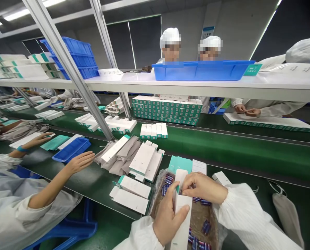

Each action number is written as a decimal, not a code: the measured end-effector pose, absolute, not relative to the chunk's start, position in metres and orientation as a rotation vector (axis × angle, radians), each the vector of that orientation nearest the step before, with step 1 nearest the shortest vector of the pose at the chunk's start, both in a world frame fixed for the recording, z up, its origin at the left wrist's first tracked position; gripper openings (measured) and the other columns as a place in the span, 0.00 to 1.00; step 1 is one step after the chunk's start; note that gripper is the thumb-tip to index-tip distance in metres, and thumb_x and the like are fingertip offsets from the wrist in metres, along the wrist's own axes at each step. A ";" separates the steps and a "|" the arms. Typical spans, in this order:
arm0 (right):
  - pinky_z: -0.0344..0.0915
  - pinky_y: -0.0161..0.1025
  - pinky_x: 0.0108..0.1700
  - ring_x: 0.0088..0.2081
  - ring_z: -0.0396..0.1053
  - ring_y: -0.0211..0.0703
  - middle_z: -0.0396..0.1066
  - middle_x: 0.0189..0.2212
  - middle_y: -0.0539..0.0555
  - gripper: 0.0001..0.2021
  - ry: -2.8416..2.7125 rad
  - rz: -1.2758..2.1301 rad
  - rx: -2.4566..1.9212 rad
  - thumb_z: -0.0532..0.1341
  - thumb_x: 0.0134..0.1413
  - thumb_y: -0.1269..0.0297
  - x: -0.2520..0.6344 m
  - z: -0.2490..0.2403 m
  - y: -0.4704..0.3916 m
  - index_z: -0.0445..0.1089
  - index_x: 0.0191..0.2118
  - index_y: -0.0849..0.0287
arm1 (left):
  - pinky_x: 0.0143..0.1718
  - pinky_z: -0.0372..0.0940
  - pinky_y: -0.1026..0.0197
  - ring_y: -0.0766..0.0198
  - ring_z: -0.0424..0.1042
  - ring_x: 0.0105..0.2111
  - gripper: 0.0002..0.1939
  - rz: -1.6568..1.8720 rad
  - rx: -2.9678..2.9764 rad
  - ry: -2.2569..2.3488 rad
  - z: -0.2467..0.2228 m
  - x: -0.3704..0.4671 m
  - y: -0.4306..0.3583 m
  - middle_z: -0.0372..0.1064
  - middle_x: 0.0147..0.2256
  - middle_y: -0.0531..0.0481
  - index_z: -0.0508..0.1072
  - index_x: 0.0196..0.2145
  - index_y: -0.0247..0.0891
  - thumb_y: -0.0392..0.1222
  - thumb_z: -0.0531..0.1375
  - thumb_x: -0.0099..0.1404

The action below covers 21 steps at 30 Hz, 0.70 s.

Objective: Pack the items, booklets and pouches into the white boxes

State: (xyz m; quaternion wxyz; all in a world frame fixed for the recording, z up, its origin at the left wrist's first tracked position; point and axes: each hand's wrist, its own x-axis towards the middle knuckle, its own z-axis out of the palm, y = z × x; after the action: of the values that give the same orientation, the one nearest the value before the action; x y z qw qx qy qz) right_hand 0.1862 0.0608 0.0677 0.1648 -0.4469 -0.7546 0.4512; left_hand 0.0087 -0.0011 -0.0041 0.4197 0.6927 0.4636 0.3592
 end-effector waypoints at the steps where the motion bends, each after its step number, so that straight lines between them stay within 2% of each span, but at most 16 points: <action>1: 0.62 0.39 0.39 0.34 0.70 0.44 0.74 0.27 0.51 0.06 -2.015 1.289 -1.247 0.64 0.45 0.61 0.187 0.064 0.057 0.75 0.23 0.56 | 0.58 0.53 0.49 0.51 0.57 0.59 0.29 0.908 1.762 1.145 -0.003 0.007 -0.001 0.56 0.59 0.38 0.51 0.58 0.38 0.44 0.55 0.62; 4: 0.65 0.40 0.42 0.38 0.70 0.45 0.74 0.33 0.50 0.11 -1.351 1.386 -1.210 0.63 0.47 0.52 0.187 0.043 0.040 0.73 0.32 0.53 | 0.51 0.59 0.51 0.54 0.65 0.50 0.20 0.903 1.797 1.095 0.003 0.004 0.001 0.65 0.49 0.42 0.59 0.51 0.40 0.45 0.55 0.62; 7: 0.65 0.45 0.49 0.49 0.68 0.48 0.73 0.44 0.51 0.19 -0.823 1.651 -1.116 0.59 0.50 0.46 0.174 0.018 0.021 0.71 0.44 0.51 | 0.46 0.61 0.54 0.56 0.68 0.43 0.15 0.861 1.795 1.063 0.007 0.005 0.003 0.66 0.42 0.44 0.62 0.46 0.39 0.47 0.53 0.63; 10: 0.64 0.50 0.53 0.53 0.66 0.56 0.74 0.44 0.57 0.23 -0.625 1.882 -1.078 0.60 0.47 0.45 0.152 0.005 0.009 0.73 0.43 0.57 | 0.45 0.61 0.53 0.56 0.67 0.42 0.15 0.854 1.794 1.029 0.002 0.009 0.003 0.66 0.41 0.43 0.62 0.45 0.38 0.50 0.51 0.65; 13: 0.62 0.51 0.56 0.55 0.64 0.58 0.74 0.47 0.55 0.23 -0.728 1.710 -1.177 0.64 0.42 0.46 0.145 0.006 0.006 0.74 0.42 0.55 | 0.45 0.61 0.53 0.56 0.68 0.41 0.19 0.947 1.640 1.006 -0.011 0.013 0.003 0.66 0.41 0.43 0.58 0.45 0.39 0.55 0.54 0.63; 17: 0.53 0.51 0.62 0.59 0.59 0.56 0.69 0.53 0.55 0.21 -1.337 1.393 -1.274 0.62 0.47 0.46 0.164 0.011 0.009 0.75 0.44 0.52 | 0.44 0.64 0.53 0.55 0.70 0.42 0.28 1.012 1.327 1.029 -0.018 0.017 0.005 0.67 0.42 0.42 0.52 0.47 0.40 0.56 0.61 0.57; 19: 0.51 0.53 0.63 0.58 0.60 0.56 0.68 0.53 0.57 0.20 -1.500 1.365 -1.252 0.62 0.48 0.47 0.173 0.013 0.012 0.76 0.43 0.53 | 0.44 0.64 0.52 0.53 0.70 0.43 0.26 0.927 1.356 1.058 -0.013 0.017 0.008 0.69 0.42 0.41 0.55 0.46 0.41 0.53 0.62 0.57; 21: 0.54 0.53 0.62 0.57 0.62 0.56 0.70 0.52 0.58 0.22 -1.469 1.412 -1.226 0.64 0.46 0.46 0.176 0.018 0.014 0.75 0.43 0.54 | 0.44 0.64 0.52 0.51 0.71 0.43 0.22 0.850 1.444 1.065 -0.005 0.016 0.011 0.70 0.43 0.43 0.60 0.45 0.42 0.50 0.63 0.56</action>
State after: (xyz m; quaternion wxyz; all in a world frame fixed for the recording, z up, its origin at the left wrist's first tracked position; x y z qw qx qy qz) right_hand 0.1757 0.0138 0.0178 0.3727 -0.4784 -0.5734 0.5509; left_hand 0.0159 0.0106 -0.0055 0.5465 0.6092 0.4492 0.3584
